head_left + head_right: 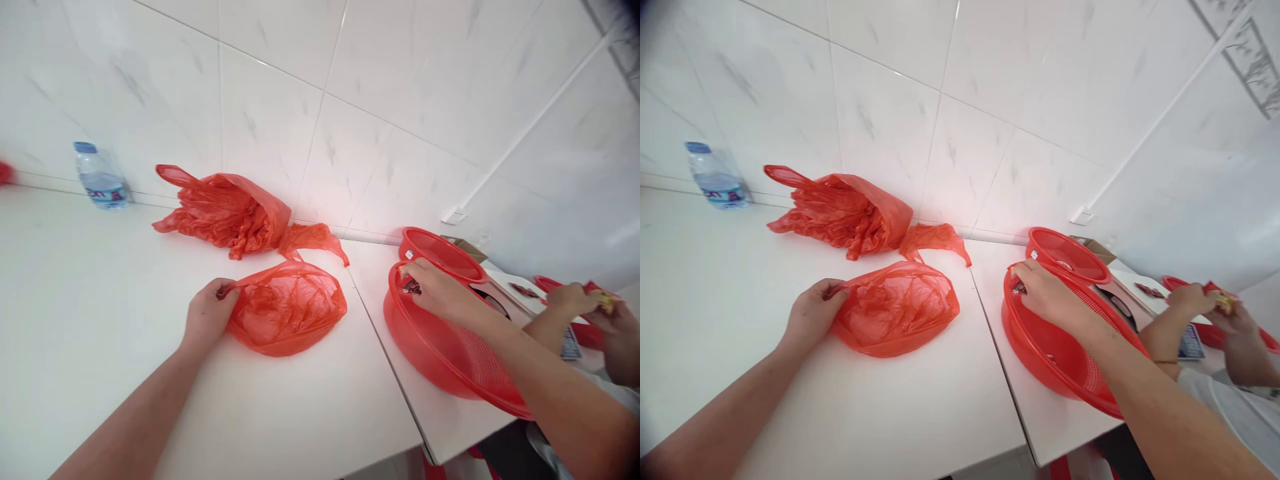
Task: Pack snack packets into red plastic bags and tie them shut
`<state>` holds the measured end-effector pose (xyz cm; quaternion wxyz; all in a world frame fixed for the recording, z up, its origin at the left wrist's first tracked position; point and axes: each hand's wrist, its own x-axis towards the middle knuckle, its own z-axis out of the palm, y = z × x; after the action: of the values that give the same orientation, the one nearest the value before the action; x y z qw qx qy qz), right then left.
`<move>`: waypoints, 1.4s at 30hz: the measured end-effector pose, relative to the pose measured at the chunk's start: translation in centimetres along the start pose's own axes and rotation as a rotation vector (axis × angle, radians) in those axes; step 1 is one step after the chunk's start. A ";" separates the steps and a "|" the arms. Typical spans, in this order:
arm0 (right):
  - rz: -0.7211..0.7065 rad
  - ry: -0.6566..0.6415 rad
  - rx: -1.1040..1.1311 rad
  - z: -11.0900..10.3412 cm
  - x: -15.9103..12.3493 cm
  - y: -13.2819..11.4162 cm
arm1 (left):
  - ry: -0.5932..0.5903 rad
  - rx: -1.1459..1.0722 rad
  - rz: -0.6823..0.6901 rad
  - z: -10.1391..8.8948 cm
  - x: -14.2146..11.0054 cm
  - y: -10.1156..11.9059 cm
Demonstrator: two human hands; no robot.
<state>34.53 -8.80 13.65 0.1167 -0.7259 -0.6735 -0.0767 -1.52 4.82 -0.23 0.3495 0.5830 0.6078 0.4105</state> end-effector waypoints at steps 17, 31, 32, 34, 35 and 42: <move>-0.610 -0.105 -0.004 4.5 4.5 -13.1 | 0.008 -0.066 0.054 0.3 0.2 -0.9; 0.338 -0.306 -0.171 2.9 -9.2 -0.6 | -0.013 0.046 -0.023 0.0 0.3 -0.3; 0.344 -0.312 -0.191 3.7 -10.4 -0.9 | -0.018 0.056 -0.033 0.0 0.3 -0.1; 0.312 -0.270 -0.244 5.3 -12.3 -1.8 | -0.029 0.074 -0.053 -0.1 0.1 0.1; 0.286 -0.244 -0.268 6.0 -13.1 -2.2 | -0.030 0.086 -0.063 -0.1 0.0 0.3; 0.175 -0.192 -0.269 7.6 -14.7 -3.3 | -0.012 0.165 -0.111 -0.1 -0.2 0.8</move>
<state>29.75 -20.63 2.66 -0.0399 -0.7948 -0.5995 -0.0859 -1.23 4.60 0.54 0.3264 0.5776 0.6688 0.3354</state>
